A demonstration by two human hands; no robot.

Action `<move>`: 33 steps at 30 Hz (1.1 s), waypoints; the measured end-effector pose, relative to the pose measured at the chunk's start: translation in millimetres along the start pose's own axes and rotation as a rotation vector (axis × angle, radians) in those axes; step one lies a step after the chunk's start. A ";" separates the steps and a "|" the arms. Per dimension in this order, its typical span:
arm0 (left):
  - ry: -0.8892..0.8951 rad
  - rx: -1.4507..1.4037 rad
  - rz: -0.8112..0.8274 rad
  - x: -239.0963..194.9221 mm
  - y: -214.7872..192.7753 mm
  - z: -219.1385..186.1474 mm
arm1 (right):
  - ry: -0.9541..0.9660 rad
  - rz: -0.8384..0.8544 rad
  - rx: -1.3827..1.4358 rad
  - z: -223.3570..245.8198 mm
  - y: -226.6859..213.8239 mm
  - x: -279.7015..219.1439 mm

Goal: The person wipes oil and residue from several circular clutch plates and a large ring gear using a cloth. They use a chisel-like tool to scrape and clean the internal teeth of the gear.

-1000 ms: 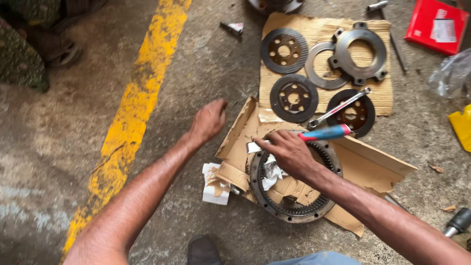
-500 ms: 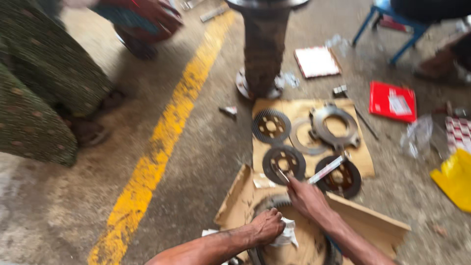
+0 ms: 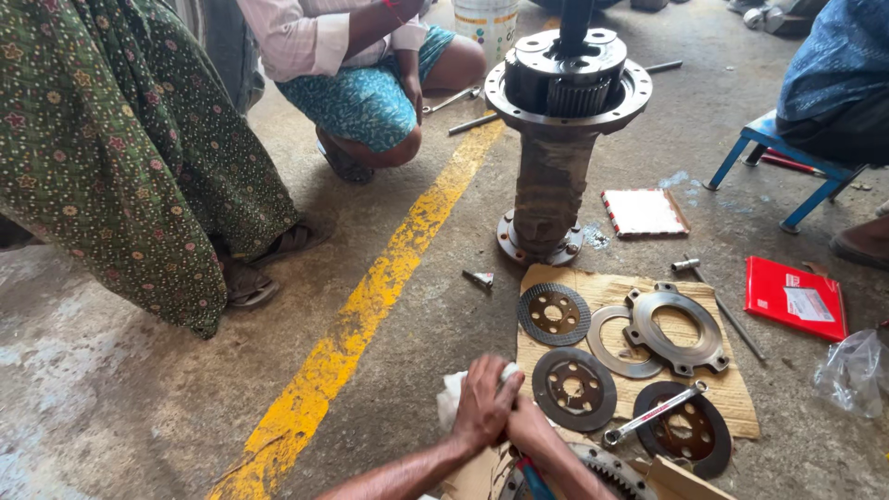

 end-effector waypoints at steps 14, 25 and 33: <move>0.192 0.374 0.147 41.5 -61.9 124.5 | -0.311 0.058 -0.018 -42.2 -42.8 -53.5; -0.265 -0.160 0.658 5.4 22.9 86.0 | 0.293 -0.586 -0.887 -309.0 -241.8 -93.7; -0.155 -0.285 0.516 -7.7 65.6 42.9 | 0.126 -0.966 -1.082 -289.6 -226.0 -118.3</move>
Point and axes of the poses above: each hand's wrist, its own x-axis towards the middle knuckle, its own y-axis out of the palm, z = x × y, the point moved 9 cm from there along x, towards the middle knuckle, and after that the axes turned 12 degrees about y, right-handed, at the moved point
